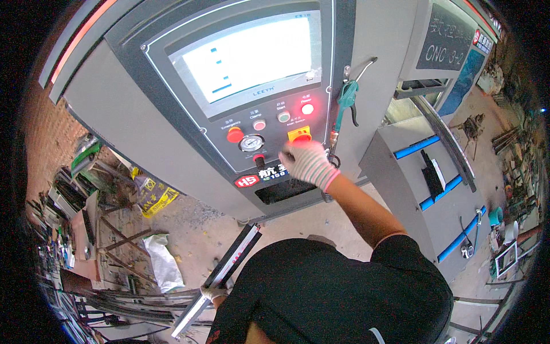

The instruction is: The person picks up a long black metal profile from a CNC machine, rotates it to inspect the cut end and surface, and repeatedly checks the profile while holding it. The person then interacts with the machine's control panel.

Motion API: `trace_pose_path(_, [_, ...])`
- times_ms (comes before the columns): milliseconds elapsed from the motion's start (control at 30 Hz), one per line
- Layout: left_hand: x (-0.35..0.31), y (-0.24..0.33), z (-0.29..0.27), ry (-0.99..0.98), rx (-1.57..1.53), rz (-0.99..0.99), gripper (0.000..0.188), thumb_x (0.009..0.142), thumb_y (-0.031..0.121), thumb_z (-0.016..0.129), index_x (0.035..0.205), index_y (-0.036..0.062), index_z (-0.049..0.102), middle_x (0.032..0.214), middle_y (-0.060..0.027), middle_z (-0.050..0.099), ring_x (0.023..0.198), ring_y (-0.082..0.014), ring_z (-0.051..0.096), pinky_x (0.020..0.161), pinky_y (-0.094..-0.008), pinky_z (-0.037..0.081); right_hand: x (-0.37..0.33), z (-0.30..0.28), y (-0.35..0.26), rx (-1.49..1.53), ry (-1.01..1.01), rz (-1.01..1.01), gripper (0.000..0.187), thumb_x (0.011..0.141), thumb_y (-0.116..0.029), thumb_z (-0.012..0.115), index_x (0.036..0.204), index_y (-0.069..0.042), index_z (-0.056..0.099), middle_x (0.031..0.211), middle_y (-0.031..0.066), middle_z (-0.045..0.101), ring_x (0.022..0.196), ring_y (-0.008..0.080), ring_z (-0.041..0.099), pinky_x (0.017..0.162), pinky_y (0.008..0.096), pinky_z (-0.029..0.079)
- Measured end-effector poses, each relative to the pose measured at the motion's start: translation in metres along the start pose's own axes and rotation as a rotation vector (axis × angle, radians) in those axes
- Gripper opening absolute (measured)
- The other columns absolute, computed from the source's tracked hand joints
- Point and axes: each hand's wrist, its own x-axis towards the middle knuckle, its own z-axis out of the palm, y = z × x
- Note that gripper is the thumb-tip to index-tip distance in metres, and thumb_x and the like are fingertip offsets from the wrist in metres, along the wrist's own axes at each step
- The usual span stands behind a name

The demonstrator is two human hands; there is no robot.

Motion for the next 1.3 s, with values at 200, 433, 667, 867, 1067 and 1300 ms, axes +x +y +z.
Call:
trace_pose_path(200, [-0.005, 0.001, 0.001, 0.032, -0.029, -0.042, 0.065, 0.085, 0.057, 0.049, 0.124, 0.0080, 0.066, 0.126, -0.0163, 0.069, 0.114, -0.0381, 0.064, 0.100, -0.0542, 0.050, -0.099, 0.121, 0.053, -0.046, -0.598, 0.098, 0.035, 0.093, -0.038, 0.055, 0.094, -0.008, 0.073, 0.089, 0.0196, 0.074, 0.087, 0.0399, 0.072, 0.078, 0.0504, 0.058])
trace_pose_path(433, [-0.007, 0.001, 0.006, 0.062, -0.037, -0.030, 0.064, 0.086, 0.059, 0.048, 0.121, 0.0095, 0.067, 0.127, -0.0156, 0.069, 0.114, -0.0379, 0.064, 0.100, -0.0548, 0.049, -0.225, 0.228, 0.130, -0.114, -1.069, 0.246, 0.038, 0.086, -0.034, 0.059, 0.108, -0.009, 0.077, 0.106, 0.0188, 0.076, 0.103, 0.0397, 0.072, 0.088, 0.0511, 0.056])
trace_pose_path(667, [-0.011, 0.001, 0.009, 0.041, -0.063, -0.034, 0.061, 0.086, 0.058, 0.049, 0.120, 0.0104, 0.067, 0.126, -0.0141, 0.068, 0.113, -0.0375, 0.063, 0.100, -0.0557, 0.049, -0.304, 0.289, 0.187, -0.084, -1.293, 0.251, 0.045, 0.088, -0.042, 0.061, 0.113, -0.008, 0.076, 0.119, 0.0160, 0.074, 0.114, 0.0366, 0.068, 0.094, 0.0479, 0.053])
trace_pose_path(867, [-0.028, 0.003, 0.016, 0.009, -0.048, 0.023, 0.059, 0.089, 0.057, 0.047, 0.120, 0.0100, 0.065, 0.125, -0.0150, 0.067, 0.111, -0.0373, 0.064, 0.096, -0.0555, 0.053, -0.311, 0.294, 0.201, -0.119, -1.245, 0.145, 0.043, 0.087, -0.041, 0.061, 0.110, -0.009, 0.077, 0.116, 0.0170, 0.074, 0.109, 0.0369, 0.069, 0.092, 0.0467, 0.054])
trace_pose_path(1067, [-0.026, 0.001, 0.011, 0.120, -0.080, 0.040, 0.052, 0.092, 0.060, 0.047, 0.112, 0.0144, 0.062, 0.117, -0.0116, 0.067, 0.104, -0.0363, 0.065, 0.086, -0.0517, 0.055, -0.307, 0.293, 0.194, -0.073, -1.259, 0.197, 0.041, 0.087, -0.037, 0.060, 0.112, -0.009, 0.076, 0.117, 0.0176, 0.074, 0.111, 0.0374, 0.068, 0.094, 0.0465, 0.055])
trace_pose_path(1300, [-0.029, -0.004, 0.010, 0.060, -0.191, 0.051, 0.050, 0.089, 0.058, 0.049, 0.109, 0.0153, 0.066, 0.114, -0.0096, 0.070, 0.102, -0.0345, 0.065, 0.085, -0.0510, 0.054, -0.293, 0.286, 0.184, -0.044, -1.259, 0.242, 0.040, 0.085, -0.037, 0.060, 0.110, -0.011, 0.077, 0.111, 0.0186, 0.075, 0.107, 0.0395, 0.069, 0.092, 0.0484, 0.055])
